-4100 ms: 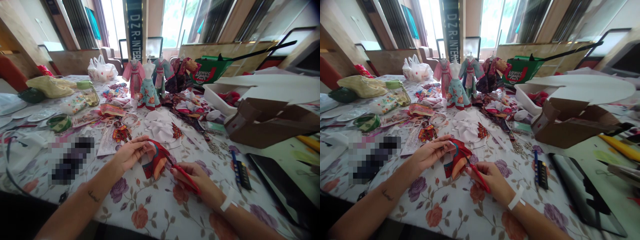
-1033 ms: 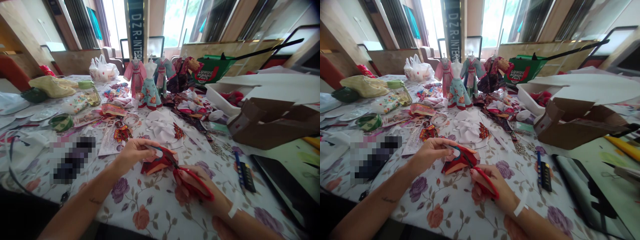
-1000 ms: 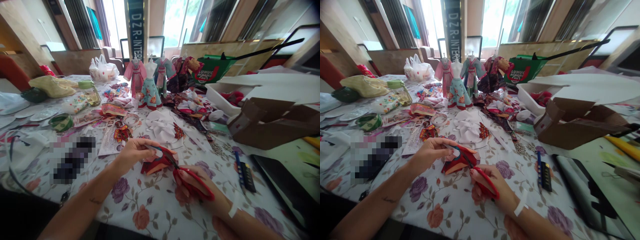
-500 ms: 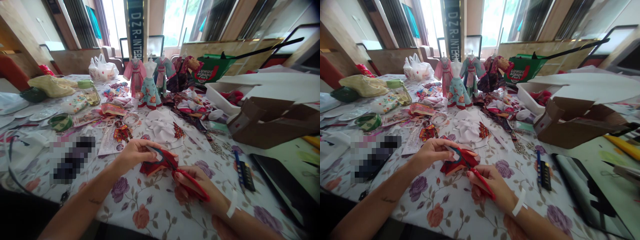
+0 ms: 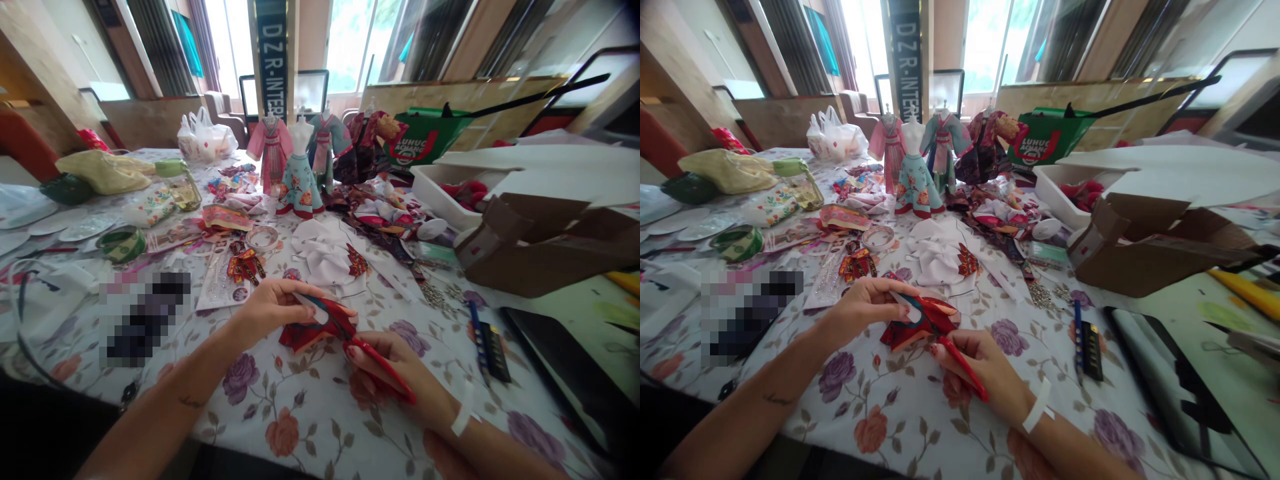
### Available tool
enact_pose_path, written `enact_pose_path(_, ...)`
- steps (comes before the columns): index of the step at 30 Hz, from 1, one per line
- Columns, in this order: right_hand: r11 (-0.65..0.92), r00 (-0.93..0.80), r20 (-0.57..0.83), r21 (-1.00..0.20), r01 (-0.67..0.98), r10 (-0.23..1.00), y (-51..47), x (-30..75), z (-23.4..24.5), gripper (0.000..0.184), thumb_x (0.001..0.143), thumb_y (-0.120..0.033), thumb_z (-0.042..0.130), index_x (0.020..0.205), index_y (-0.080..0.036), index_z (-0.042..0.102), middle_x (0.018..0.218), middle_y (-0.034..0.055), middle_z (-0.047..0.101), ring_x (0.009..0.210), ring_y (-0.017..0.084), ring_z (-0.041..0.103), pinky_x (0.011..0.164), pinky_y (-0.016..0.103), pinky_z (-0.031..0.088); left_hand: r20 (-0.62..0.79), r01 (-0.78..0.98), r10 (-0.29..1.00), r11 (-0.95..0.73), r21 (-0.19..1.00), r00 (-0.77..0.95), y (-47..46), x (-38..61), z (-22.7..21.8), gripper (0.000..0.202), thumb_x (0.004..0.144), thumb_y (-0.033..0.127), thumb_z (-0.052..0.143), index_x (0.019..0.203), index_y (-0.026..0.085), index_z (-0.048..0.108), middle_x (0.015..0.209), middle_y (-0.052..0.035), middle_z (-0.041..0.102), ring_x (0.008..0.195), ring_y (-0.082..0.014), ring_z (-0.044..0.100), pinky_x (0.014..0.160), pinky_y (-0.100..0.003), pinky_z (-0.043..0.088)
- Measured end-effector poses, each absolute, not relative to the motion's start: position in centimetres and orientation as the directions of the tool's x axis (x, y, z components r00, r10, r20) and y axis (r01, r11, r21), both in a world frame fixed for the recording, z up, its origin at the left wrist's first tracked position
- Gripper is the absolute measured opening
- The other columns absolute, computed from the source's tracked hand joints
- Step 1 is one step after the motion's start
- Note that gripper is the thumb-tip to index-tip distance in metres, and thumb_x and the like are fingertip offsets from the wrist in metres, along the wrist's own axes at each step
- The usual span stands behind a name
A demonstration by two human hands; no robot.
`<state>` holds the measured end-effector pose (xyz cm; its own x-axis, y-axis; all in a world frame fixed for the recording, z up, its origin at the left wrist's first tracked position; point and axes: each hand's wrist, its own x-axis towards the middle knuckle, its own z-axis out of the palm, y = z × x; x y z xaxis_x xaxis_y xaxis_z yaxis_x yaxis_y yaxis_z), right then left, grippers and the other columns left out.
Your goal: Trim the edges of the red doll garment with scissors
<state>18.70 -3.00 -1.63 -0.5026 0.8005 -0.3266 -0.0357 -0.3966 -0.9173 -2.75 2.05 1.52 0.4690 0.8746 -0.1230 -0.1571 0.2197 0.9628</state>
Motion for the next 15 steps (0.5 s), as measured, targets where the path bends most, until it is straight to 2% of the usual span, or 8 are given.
enact_pose_path(4,-0.399,-0.485,-0.344,-0.917,-0.013,0.804,-3.03,18.68,-1.61,0.044,0.068,-0.053,0.071,0.058,-0.017,0.048,0.043,-0.0048,0.049,0.038,0.009,0.049,0.039,0.020,0.036,-0.121,-0.159,0.874,0.219,0.963,0.471,2.06,-2.74,1.32,0.032,0.065,0.018,0.077,0.096,0.015,0.072,0.079,-0.0049,0.073,0.071,-0.0145,0.068,0.074,-0.026,0.054)
enact_pose_path(15,-0.383,-0.470,-0.328,-0.923,-0.023,0.819,-3.17,18.67,-1.67,0.043,0.071,-0.054,0.069,0.063,-0.017,0.047,0.045,-0.0051,0.048,0.040,0.011,0.053,0.037,0.018,0.032,-0.102,-0.141,0.886,0.184,0.973,0.452,2.01,-2.85,1.13,0.032,0.066,0.021,0.078,0.097,0.017,0.072,0.079,-0.0050,0.073,0.070,-0.0130,0.067,0.067,-0.020,0.052)
